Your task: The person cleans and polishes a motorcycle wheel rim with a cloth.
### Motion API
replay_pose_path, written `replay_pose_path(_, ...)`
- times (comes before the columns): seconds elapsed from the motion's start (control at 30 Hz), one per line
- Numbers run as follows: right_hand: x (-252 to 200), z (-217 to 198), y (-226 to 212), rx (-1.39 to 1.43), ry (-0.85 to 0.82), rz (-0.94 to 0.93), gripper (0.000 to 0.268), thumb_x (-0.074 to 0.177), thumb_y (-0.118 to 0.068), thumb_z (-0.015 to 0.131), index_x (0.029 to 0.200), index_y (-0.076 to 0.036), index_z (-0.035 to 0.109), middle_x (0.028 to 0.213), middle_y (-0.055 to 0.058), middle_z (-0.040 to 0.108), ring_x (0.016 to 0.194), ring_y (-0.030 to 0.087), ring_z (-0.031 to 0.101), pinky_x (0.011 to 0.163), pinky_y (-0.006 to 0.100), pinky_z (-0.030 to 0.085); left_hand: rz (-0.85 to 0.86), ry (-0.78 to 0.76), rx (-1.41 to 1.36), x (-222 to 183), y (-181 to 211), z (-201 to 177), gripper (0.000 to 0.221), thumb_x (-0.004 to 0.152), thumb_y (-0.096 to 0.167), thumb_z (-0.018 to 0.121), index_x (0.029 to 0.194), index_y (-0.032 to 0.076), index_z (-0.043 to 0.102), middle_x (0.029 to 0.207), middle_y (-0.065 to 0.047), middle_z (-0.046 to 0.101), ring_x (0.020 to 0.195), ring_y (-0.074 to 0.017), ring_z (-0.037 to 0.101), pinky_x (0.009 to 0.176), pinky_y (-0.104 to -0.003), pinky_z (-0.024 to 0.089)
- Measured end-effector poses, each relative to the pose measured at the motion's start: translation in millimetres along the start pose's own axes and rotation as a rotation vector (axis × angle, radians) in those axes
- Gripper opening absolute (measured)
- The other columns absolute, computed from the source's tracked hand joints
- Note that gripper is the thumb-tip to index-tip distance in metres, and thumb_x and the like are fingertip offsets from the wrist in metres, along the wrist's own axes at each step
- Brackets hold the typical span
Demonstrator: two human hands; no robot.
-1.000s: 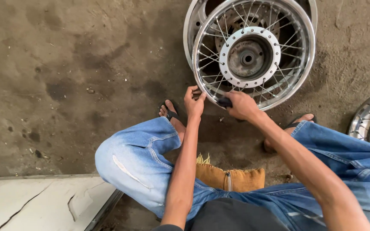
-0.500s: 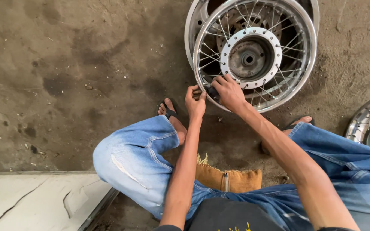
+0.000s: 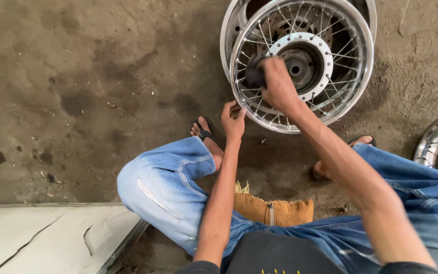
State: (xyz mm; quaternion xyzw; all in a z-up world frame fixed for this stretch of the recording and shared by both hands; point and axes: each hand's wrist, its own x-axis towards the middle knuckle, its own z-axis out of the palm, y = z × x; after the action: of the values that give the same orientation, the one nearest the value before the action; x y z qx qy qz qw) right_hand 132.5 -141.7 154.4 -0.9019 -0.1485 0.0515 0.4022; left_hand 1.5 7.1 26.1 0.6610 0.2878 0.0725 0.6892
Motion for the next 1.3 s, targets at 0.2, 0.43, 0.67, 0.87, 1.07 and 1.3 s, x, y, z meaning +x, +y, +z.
replay_pose_path(0.2, -60.0, 28.8, 7.4, -0.624, -0.041, -0.567, 0.059, 0.069, -0.012, 0.067, 0.125, 0.004, 0.061, 0.129, 0.020, 0.060, 0.125, 0.035, 0.056, 0.108, 0.044, 0.044, -0.086, 0.028, 0.093, 3.8, 2.0, 1.1, 0.027, 0.088, -0.002, 0.075, 0.113, 0.001, 0.065, 0.098, -0.007, 0.072, 0.085, -0.0142, 0.067, 0.075, -0.030, 0.055)
replay_pose_path(0.43, -18.7, 61.9, 53.7, -0.445, -0.406, -0.381, 0.036, 0.080, -0.008, 0.064, 0.116, -0.008, 0.066, 0.107, 0.010, 0.068, 0.106, 0.031, 0.062, 0.091, 0.042, 0.048, -0.148, 0.016, 0.087, 5.6, 7.1, 1.0, 0.030, 0.089, -0.002, 0.073, 0.118, 0.003, 0.064, 0.098, -0.006, 0.071, 0.083, -0.0127, 0.066, 0.072, -0.028, 0.054)
replay_pose_path(0.67, 6.0, 53.8, 56.8, -0.441, -0.522, -0.361, 0.021, 0.073, -0.010, 0.075, 0.094, -0.011, 0.072, 0.092, 0.010, 0.072, 0.096, 0.031, 0.068, 0.087, 0.044, 0.053, -0.125, 0.018, 0.060, 9.6, -3.5, -2.0, 0.034, 0.086, -0.005, 0.074, 0.117, 0.002, 0.064, 0.098, -0.007, 0.070, 0.085, -0.0140, 0.066, 0.074, -0.028, 0.054)
replay_pose_path(0.87, 5.0, 19.1, 44.7, 0.144, -0.380, 0.047, 0.042, 0.072, -0.014, 0.084, 0.111, -0.004, 0.070, 0.096, 0.021, 0.071, 0.093, 0.040, 0.070, 0.081, 0.047, 0.054, -0.106, 0.023, 0.087, 4.8, 12.2, 1.0, 0.031, 0.086, -0.005, 0.073, 0.115, 0.002, 0.066, 0.100, -0.007, 0.073, 0.091, -0.0159, 0.069, 0.081, -0.029, 0.055)
replay_pose_path(1.07, -36.1, 0.8, 29.3, -0.071, -0.314, -0.153, 0.064, 0.073, 0.002, 0.069, 0.136, -0.005, 0.061, 0.137, 0.021, 0.061, 0.134, 0.042, 0.051, 0.112, 0.050, 0.042, -0.088, 0.042, 0.125, 6.3, 1.0, 0.8, 0.032, 0.084, -0.003, 0.075, 0.115, 0.003, 0.066, 0.101, -0.007, 0.073, 0.092, -0.0158, 0.069, 0.081, -0.030, 0.056)
replay_pose_path(1.3, -81.5, 45.6, 32.4, 0.038, -0.340, -0.337, 0.066, 0.070, 0.008, 0.053, 0.135, -0.003, 0.059, 0.155, 0.024, 0.050, 0.149, 0.044, 0.038, 0.121, 0.056, 0.031, -0.076, 0.033, 0.146, 2.7, -12.9, -4.3, 0.027, 0.085, -0.001, 0.075, 0.111, 0.002, 0.067, 0.102, -0.008, 0.075, 0.093, -0.0159, 0.072, 0.081, -0.030, 0.057)
